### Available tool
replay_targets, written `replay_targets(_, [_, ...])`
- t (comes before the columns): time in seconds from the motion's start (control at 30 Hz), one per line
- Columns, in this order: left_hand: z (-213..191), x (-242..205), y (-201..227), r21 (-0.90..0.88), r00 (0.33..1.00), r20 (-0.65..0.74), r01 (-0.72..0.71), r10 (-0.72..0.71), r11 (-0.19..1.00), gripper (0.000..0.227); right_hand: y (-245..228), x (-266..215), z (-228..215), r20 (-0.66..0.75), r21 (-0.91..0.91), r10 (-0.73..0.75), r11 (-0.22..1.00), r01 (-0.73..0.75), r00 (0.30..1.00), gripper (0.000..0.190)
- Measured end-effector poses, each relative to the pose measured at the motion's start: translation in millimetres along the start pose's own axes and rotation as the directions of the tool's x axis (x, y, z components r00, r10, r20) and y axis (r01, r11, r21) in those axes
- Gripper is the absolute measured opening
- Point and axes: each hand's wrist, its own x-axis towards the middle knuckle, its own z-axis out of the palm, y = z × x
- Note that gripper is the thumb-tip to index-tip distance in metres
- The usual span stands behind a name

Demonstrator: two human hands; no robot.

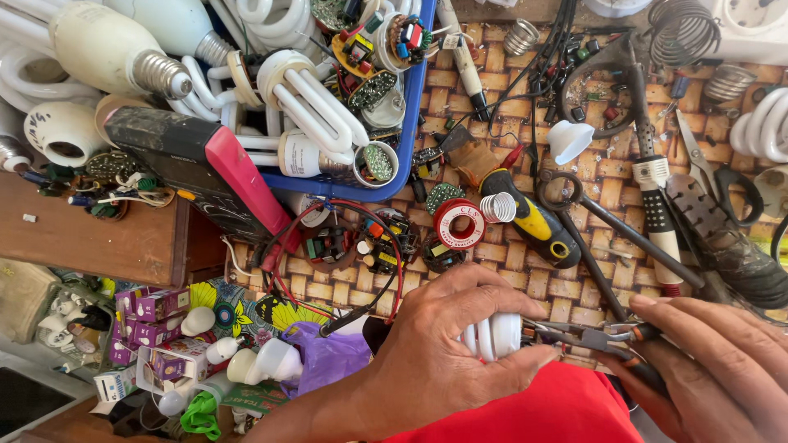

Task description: The person disassembles compact fluorescent light bulbs on a cluttered workbench, using pliers and a screwdriver to remove the base and access internal wiring. They connect wires to a test socket, check if the bulb lights up, and continue adjusting components.

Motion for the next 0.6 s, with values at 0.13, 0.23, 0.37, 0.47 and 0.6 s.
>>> replay_targets(0.13, [-3,1,0,-0.028,0.999,0.041,0.032,-0.031,0.999,0.029,-3,5,-1,0.026,0.015,-0.027,1.0,0.027,0.999,0.03])
replay_targets(0.23, [-2,-1,-1,-0.033,0.998,0.048,0.046,-0.044,0.998,0.028,-8,6,-3,0.038,0.043,0.01,0.999,-0.012,0.999,0.031])
replay_targets(0.37, [-1,-3,-4,-0.024,0.999,0.034,0.027,-0.026,0.999,0.028,-6,-1,2,0.033,0.022,0.031,0.999,-0.032,0.999,0.028])
replay_targets(0.47, [-1,-4,-6,-0.019,0.999,0.038,0.008,-0.008,1.0,0.027,-7,-1,1,0.084,-0.011,0.027,1.0,-0.026,0.996,0.029])
replay_targets(0.6, [0,-5,-7,-0.032,1.0,0.018,0.006,-0.005,0.999,0.027,-7,3,0,0.071,0.025,0.007,1.0,-0.009,0.997,0.021])
